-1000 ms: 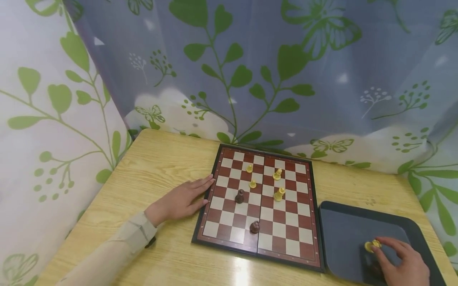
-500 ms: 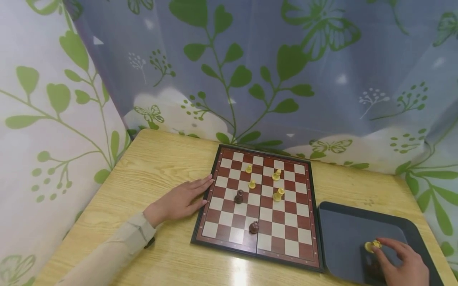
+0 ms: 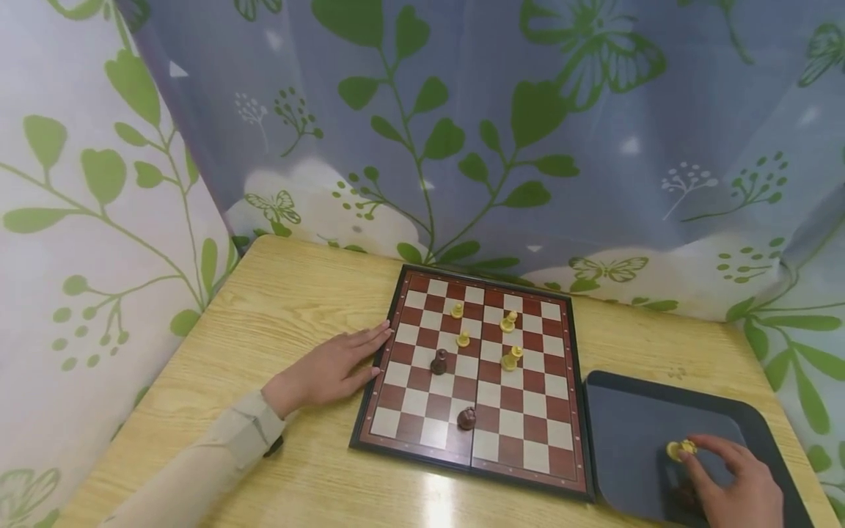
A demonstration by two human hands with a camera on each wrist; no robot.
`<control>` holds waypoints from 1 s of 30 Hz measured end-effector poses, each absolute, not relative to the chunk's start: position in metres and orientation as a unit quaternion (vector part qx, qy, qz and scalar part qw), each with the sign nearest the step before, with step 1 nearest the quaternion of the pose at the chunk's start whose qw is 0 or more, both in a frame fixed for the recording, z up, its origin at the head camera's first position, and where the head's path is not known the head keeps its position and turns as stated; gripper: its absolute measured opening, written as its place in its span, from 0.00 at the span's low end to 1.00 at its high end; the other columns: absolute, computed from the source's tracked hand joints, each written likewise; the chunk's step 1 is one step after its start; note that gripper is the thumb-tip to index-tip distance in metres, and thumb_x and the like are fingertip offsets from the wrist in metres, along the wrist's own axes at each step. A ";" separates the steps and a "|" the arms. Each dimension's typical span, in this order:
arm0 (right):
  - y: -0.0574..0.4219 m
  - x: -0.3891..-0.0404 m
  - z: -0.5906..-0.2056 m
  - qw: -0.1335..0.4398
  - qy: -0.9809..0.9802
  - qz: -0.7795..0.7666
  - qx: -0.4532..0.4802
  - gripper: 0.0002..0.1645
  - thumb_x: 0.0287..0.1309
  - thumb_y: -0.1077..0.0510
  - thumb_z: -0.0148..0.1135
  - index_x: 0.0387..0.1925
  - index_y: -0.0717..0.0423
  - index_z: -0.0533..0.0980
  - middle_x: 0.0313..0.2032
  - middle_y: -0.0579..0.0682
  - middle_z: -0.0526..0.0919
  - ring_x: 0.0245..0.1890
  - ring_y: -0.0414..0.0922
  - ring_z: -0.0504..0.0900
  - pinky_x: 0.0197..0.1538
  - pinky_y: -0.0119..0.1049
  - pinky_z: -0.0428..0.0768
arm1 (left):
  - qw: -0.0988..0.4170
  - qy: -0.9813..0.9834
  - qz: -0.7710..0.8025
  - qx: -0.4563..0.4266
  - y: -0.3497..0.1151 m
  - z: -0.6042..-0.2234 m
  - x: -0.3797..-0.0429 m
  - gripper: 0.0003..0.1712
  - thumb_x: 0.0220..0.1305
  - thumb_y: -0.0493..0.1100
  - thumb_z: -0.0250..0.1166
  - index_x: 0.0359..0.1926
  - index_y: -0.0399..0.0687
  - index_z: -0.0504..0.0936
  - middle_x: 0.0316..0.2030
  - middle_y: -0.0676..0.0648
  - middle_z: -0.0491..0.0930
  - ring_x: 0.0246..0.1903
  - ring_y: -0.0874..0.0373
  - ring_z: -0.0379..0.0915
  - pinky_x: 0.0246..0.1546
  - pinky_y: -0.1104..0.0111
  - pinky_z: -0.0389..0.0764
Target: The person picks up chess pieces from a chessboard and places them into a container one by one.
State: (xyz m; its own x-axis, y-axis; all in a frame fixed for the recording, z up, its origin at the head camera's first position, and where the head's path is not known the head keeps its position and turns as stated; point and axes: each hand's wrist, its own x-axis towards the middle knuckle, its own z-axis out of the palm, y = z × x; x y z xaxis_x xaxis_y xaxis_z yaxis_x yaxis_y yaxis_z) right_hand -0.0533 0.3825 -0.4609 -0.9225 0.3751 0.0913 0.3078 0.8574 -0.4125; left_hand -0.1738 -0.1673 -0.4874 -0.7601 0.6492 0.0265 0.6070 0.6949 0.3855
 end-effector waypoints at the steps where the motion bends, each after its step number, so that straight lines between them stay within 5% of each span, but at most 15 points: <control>1: 0.383 -0.053 -0.462 0.082 -0.960 0.200 -0.180 0.17 0.59 0.62 0.71 0.49 0.66 0.82 0.53 0.73 0.79 0.51 0.71 0.77 0.51 0.66 0.77 | 0.056 0.919 0.189 0.342 -0.167 -0.487 -0.174 0.37 0.79 0.56 0.50 0.80 0.45 0.55 0.79 0.46 0.52 0.75 0.41 0.57 0.72 0.41 0.63; 16: 0.374 -0.056 -0.459 0.085 -0.963 0.211 -0.146 0.19 0.62 0.61 0.69 0.53 0.66 0.81 0.54 0.72 0.77 0.52 0.71 0.75 0.54 0.67 0.76 | 0.049 0.919 0.187 0.344 -0.168 -0.492 -0.175 0.37 0.79 0.57 0.50 0.80 0.45 0.55 0.79 0.46 0.51 0.75 0.41 0.57 0.72 0.42 0.62; 30: 0.341 -0.065 -0.457 0.122 -0.963 0.240 -0.022 0.15 0.60 0.64 0.71 0.48 0.64 0.83 0.48 0.69 0.82 0.49 0.67 0.77 0.45 0.65 0.74 | 0.054 0.919 0.187 0.343 -0.168 -0.492 -0.175 0.37 0.79 0.57 0.49 0.80 0.46 0.54 0.80 0.47 0.50 0.75 0.42 0.56 0.73 0.42 0.62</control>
